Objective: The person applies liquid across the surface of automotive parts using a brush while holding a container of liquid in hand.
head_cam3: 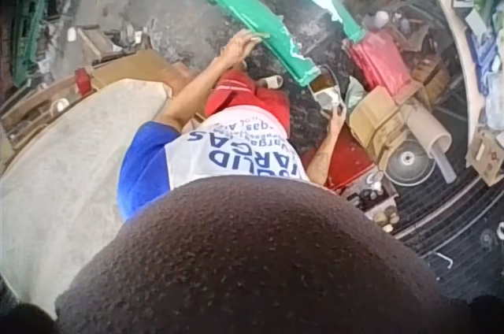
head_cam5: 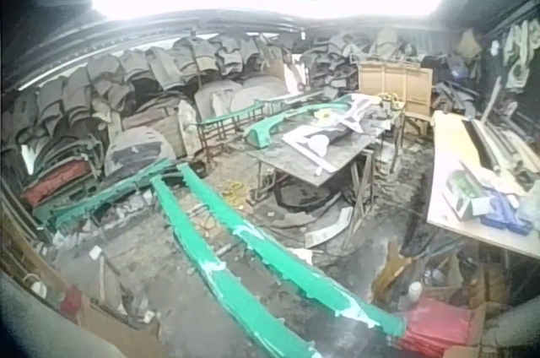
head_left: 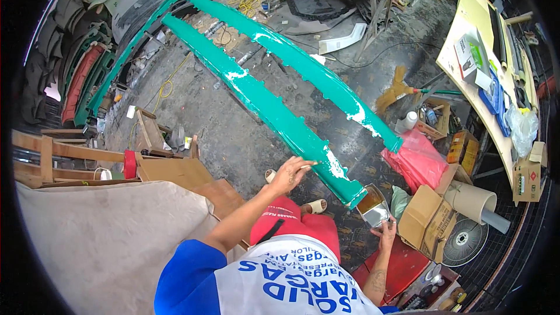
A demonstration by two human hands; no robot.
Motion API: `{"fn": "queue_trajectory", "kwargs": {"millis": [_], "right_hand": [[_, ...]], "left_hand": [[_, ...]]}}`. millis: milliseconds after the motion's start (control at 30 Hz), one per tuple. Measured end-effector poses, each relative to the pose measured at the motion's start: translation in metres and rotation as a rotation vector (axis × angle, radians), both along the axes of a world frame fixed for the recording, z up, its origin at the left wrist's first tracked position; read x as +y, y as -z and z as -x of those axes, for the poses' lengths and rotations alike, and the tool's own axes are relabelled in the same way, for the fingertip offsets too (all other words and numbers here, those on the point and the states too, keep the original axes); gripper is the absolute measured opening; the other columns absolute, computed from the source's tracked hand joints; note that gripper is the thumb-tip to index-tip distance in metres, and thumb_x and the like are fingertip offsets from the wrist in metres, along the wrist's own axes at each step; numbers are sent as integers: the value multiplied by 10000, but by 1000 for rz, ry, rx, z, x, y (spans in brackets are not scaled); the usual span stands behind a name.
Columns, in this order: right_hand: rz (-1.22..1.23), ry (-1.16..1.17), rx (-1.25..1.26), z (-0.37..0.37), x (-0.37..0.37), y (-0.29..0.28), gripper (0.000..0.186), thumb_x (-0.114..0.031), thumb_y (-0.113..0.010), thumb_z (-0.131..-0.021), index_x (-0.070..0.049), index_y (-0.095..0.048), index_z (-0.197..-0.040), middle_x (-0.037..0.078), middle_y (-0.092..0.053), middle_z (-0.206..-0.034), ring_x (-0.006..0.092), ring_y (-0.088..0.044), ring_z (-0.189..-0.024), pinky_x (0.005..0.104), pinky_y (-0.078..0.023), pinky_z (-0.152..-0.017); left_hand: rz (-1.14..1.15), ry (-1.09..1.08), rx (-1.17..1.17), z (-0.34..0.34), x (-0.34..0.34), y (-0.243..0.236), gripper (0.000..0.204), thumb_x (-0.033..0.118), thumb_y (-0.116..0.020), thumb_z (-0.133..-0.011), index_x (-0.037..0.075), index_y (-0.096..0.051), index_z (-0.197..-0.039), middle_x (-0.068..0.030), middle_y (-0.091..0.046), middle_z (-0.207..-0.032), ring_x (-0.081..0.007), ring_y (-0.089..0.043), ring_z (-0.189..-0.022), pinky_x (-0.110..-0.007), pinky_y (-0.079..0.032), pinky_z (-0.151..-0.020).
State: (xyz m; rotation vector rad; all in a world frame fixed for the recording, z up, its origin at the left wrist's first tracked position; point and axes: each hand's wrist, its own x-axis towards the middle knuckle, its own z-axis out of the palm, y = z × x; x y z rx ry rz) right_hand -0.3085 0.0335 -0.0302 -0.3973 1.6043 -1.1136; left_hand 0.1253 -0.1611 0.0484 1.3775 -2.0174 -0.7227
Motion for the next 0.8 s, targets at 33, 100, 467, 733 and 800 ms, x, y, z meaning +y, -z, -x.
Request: {"fn": "queue_trajectory", "kwargs": {"millis": [33,100,467,733,800], "right_hand": [[4,10,-3,-1,1,-3,446,-153,-636,-935,-103,-460,-1342,21,-542,-925,139,-581,-786,376,-633,-611],[22,5,-21,-5,0,-2,440,-164,-629,-940,-103,-445,-1335,58,-552,-1012,168,-599,-795,396,-633,-607],[-20,-16,-15,1,2,-5,438,-168,-603,-953,-112,-404,-1340,96,-542,-1197,216,-596,-993,445,-635,-647],[-11,-34,34,-1,-3,-7,433,-177,-626,-943,-101,-433,-1323,71,-529,-1144,189,-579,-970,429,-641,-641],[-4,-30,31,-2,-2,-8,440,-180,-635,-939,-100,-436,-1323,68,-527,-1134,183,-578,-960,423,-642,-637]], "left_hand": [[-43,14,83,-4,-4,0,247,68,-637,-892,65,-682,-1134,-121,-635,-920,-290,-603,-866,-409,-479,-780],[-261,-117,303,-23,-16,15,185,114,-613,-937,61,-705,-1089,-96,-671,-947,-212,-625,-861,-358,-507,-786],[-82,-535,245,-153,-113,17,209,107,-531,-975,27,-691,-1083,-86,-707,-908,-167,-637,-824,-349,-500,-748],[263,28,-185,26,-4,17,179,103,-582,-836,75,-654,-998,-71,-601,-867,-264,-568,-847,-442,-416,-705],[171,211,-117,66,24,9,182,124,-583,-854,54,-649,-1008,-83,-619,-952,-264,-574,-880,-439,-432,-742]]}}
